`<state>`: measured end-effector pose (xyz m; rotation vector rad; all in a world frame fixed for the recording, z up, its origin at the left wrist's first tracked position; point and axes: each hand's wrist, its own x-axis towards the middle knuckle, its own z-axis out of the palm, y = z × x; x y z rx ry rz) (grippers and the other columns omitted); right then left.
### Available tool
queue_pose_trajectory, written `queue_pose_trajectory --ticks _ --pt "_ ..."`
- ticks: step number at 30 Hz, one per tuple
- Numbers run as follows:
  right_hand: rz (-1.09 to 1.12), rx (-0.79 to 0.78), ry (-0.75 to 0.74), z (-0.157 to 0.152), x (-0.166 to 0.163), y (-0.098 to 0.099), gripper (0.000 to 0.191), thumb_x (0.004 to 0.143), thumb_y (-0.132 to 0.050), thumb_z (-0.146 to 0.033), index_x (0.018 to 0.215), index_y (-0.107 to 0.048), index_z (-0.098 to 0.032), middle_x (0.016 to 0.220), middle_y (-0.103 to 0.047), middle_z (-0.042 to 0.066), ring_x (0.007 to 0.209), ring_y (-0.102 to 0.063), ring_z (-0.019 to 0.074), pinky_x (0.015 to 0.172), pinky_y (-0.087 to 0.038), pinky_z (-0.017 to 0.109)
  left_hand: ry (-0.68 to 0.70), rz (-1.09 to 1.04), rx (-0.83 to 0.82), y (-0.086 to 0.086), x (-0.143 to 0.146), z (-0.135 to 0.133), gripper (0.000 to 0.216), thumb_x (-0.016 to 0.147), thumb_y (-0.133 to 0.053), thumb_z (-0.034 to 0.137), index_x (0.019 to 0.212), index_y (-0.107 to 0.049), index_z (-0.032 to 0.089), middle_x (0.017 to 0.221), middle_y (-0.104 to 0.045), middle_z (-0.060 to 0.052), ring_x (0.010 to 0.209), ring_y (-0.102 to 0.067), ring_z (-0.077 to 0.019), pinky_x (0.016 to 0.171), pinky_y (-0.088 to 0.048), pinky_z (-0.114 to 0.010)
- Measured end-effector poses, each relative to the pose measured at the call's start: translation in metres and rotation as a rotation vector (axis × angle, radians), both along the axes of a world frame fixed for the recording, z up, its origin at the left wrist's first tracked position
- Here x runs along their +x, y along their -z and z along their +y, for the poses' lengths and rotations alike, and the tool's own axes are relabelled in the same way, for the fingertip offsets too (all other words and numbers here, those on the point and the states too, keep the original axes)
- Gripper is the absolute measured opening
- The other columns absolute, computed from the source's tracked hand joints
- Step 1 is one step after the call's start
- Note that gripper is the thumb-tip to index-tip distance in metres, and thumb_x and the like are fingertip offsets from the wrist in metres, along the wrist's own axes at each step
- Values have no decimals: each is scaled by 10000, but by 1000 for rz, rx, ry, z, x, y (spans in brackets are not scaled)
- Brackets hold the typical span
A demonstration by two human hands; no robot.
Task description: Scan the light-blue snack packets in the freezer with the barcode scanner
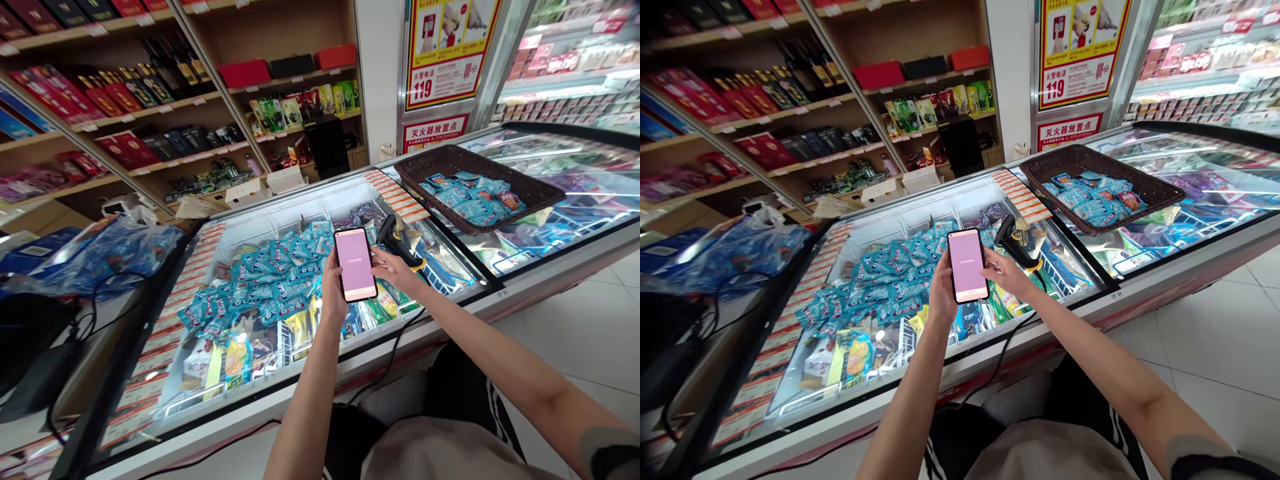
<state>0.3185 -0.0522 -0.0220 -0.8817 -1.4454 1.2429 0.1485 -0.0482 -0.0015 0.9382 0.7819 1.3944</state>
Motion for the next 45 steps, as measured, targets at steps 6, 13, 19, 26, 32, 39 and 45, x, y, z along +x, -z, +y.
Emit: queue_pose_trajectory --ticks 6,13,19,26,32,39,45 --pt "-27 122 8 41 -8 -15 758 838 -614 -358 1512 -308 -195 1315 -595 103 1147 -568 233 984 -449 390 -35 -104 114 -10 3 38 540 795 -555 375 1319 -558 243 1367 -575 -40 1308 -485 -267 1036 -436 -357" --pt "5 121 -121 58 -26 -6 896 820 -654 -427 1552 -165 -257 1482 -453 87 1304 -488 244 1083 -392 407 -112 -185 154 12 -3 51 522 849 -545 438 1337 -537 252 1347 -587 -63 1300 -498 -249 1038 -433 -356" --pt "72 48 -183 59 -33 4 976 811 -675 -461 1557 -84 -243 1496 -416 119 1303 -489 247 1107 -366 427 -143 -197 85 15 -9 55 526 842 -557 434 1336 -541 255 1379 -567 -65 1278 -518 -250 1013 -448 -354" --pt "88 47 -175 60 -38 8 954 794 -689 -475 1526 -134 -221 1486 -418 136 1305 -484 257 1092 -388 414 -189 -208 52 15 -11 55 538 826 -575 422 1336 -547 253 1345 -594 -61 1247 -537 -252 974 -464 -337" --pt "139 41 -213 56 -40 2 978 798 -708 -415 1547 -107 -231 1484 -426 130 1310 -480 256 1092 -389 412 -196 -195 64 14 -11 55 520 827 -571 436 1315 -562 257 1345 -596 -56 1301 -495 -260 1037 -427 -368" --pt "71 3 -268 58 -34 -10 994 812 -698 -374 1556 -50 -251 1489 -414 131 1308 -483 260 1109 -368 444 -189 -179 121 9 -14 54 502 834 -558 432 1302 -573 249 1377 -571 -60 1331 -462 -272 1049 -417 -376" --pt "-16 26 -292 69 -32 -4 996 814 -687 -338 1550 -23 -248 1490 -406 142 1273 -517 263 1102 -376 468 -222 -175 118 9 -15 56 522 813 -583 448 1298 -571 256 1381 -566 -50 1323 -470 -268 1041 -427 -370"
